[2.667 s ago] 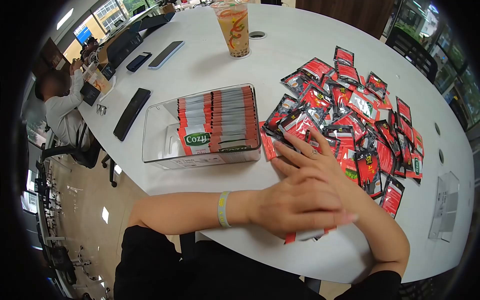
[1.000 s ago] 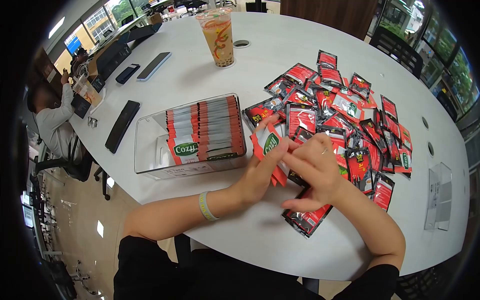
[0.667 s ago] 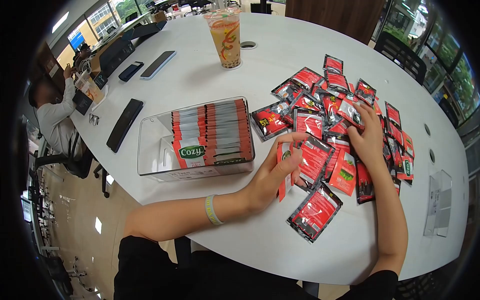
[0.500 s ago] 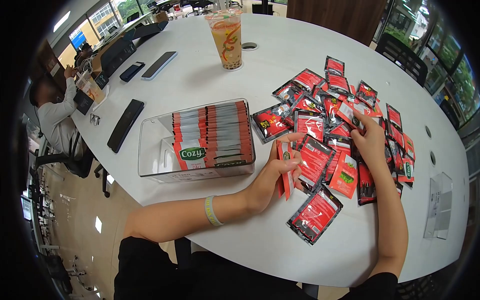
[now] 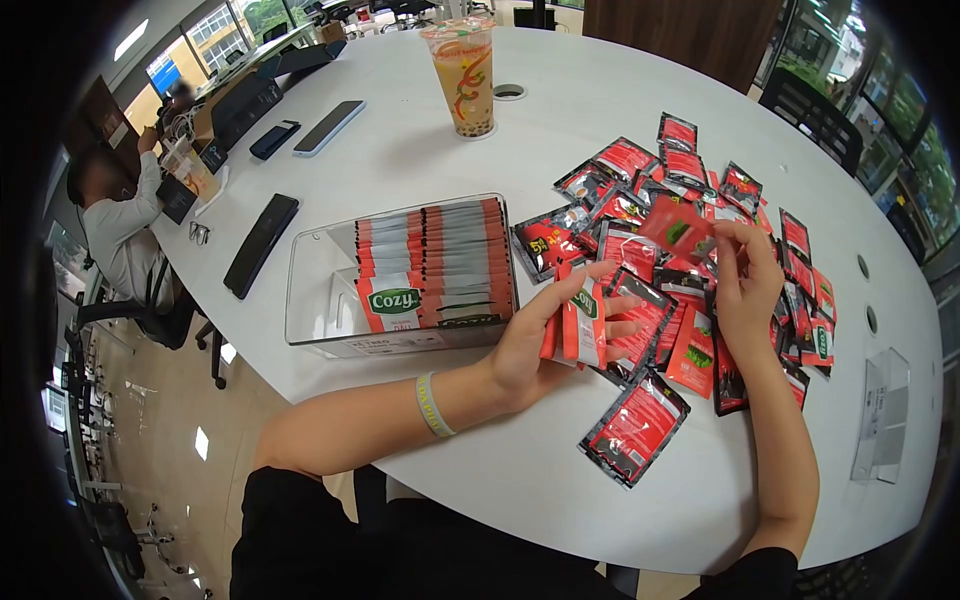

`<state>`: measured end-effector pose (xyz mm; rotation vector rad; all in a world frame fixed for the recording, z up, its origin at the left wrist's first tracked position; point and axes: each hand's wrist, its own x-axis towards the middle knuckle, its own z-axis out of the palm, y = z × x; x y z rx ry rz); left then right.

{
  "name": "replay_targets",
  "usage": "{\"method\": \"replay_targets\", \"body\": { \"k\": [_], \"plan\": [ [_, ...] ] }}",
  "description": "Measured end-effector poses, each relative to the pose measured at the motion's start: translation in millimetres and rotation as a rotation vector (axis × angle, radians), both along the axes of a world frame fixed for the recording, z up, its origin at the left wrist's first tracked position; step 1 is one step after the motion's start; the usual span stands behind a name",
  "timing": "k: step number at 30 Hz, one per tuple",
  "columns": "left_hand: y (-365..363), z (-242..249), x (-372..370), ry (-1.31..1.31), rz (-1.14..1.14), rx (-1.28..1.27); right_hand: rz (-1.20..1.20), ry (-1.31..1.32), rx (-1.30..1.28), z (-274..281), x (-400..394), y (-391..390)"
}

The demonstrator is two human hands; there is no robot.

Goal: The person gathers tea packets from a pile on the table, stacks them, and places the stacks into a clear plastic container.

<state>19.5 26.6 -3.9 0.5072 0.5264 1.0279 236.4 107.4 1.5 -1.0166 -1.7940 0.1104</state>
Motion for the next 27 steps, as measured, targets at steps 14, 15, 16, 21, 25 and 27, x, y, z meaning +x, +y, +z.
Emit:
{"method": "replay_targets", "body": {
  "k": [14, 15, 16, 21, 25, 27],
  "plan": [
    [-3.0, -7.6, 0.4, -0.246, -0.254, -0.003, 0.678, 0.488, -0.457, 6.1, -27.4, -37.6],
    [-3.6, -8.4, -1.1, -0.268, -0.262, 0.030, 0.678, 0.488, -0.455, 6.5, -26.9, -36.9],
    [-2.9, -8.8, -1.3, -0.335, -0.267, 0.041, 0.699, 0.513, -0.473, 6.8, -26.1, -37.1],
    [-6.8, 5.0, 3.6, -0.202, -0.194, -0.116, 0.819, 0.441, -0.608, 5.5, -29.7, -43.5],
    [-4.1, -4.1, 0.4, -0.276, -0.265, -0.030, 0.751, 0.277, -0.496, 7.9, -37.1, -44.2],
    [-2.6, -7.4, 0.6, -0.317, -0.289, -0.019, 0.701, 0.047, -0.331, 7.6, -37.6, -42.5]
  ]
}}
